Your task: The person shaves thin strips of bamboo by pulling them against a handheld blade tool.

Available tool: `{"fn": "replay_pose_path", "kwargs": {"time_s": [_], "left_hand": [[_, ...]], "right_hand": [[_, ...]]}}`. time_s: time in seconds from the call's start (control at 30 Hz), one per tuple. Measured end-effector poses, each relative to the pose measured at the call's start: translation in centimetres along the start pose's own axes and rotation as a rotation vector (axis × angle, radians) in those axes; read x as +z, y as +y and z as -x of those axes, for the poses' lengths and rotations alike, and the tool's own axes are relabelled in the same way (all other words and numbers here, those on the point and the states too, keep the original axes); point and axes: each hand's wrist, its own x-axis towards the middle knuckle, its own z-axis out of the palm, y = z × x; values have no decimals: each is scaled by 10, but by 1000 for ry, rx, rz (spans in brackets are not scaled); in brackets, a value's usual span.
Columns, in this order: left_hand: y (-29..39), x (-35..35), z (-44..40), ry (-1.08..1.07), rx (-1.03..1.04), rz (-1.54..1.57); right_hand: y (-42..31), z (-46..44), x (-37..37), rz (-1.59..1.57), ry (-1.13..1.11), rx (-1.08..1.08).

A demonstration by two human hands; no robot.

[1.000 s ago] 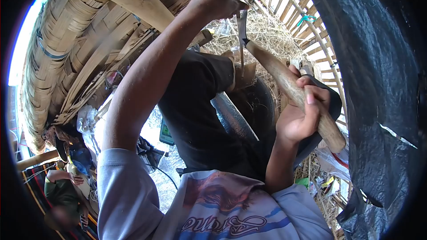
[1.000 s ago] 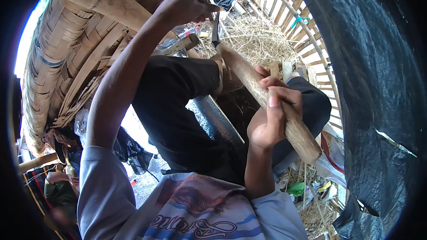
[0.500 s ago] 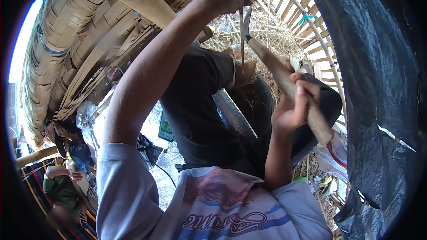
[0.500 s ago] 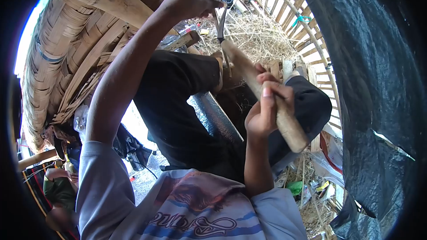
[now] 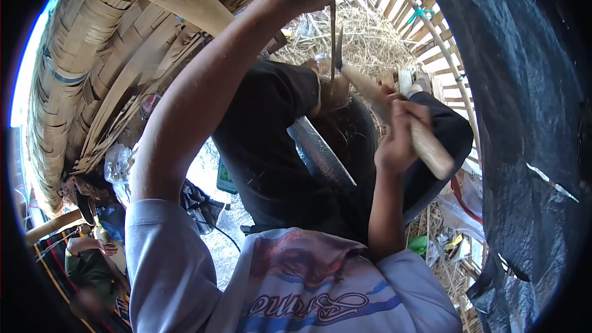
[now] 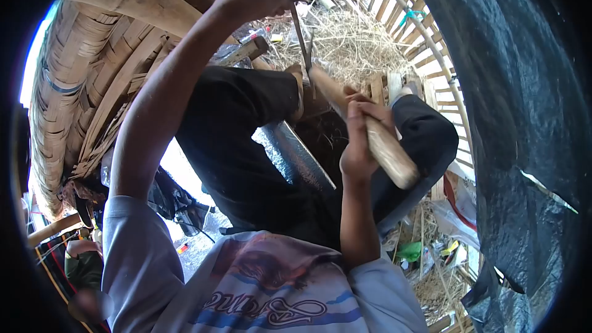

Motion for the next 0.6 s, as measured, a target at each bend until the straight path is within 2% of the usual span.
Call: {"fn": "replay_pose_path", "kwargs": {"time_s": [0.03,0.07,0.13,0.17,0.23,0.33,0.4,0.5,0.57,0.6], "left_hand": [[-4,1,-2,78,64,23],[13,-14,-3,-53,-118,96],[12,-14,-2,-63,-149,95],[11,-16,-3,-61,-173,98],[6,-18,-4,-20,-209,113],[-4,-19,-3,10,-231,124],[9,-24,0,-40,-260,102],[5,-17,4,-66,-256,98],[4,-20,6,45,-162,156],[-1,-19,1,-17,-214,103]], "right_hand": [[-19,-10,6,44,-9,-65],[-31,-17,11,-15,-32,-133],[-40,-21,19,-34,-60,-212],[-32,-17,25,-118,-33,-207],[-8,-3,14,79,-50,-72],[7,-4,6,32,-22,-32],[-8,-8,12,-56,43,22],[-17,-19,13,-159,18,-58],[-4,-7,16,57,24,-98],[12,-2,11,99,-3,-45]]}}
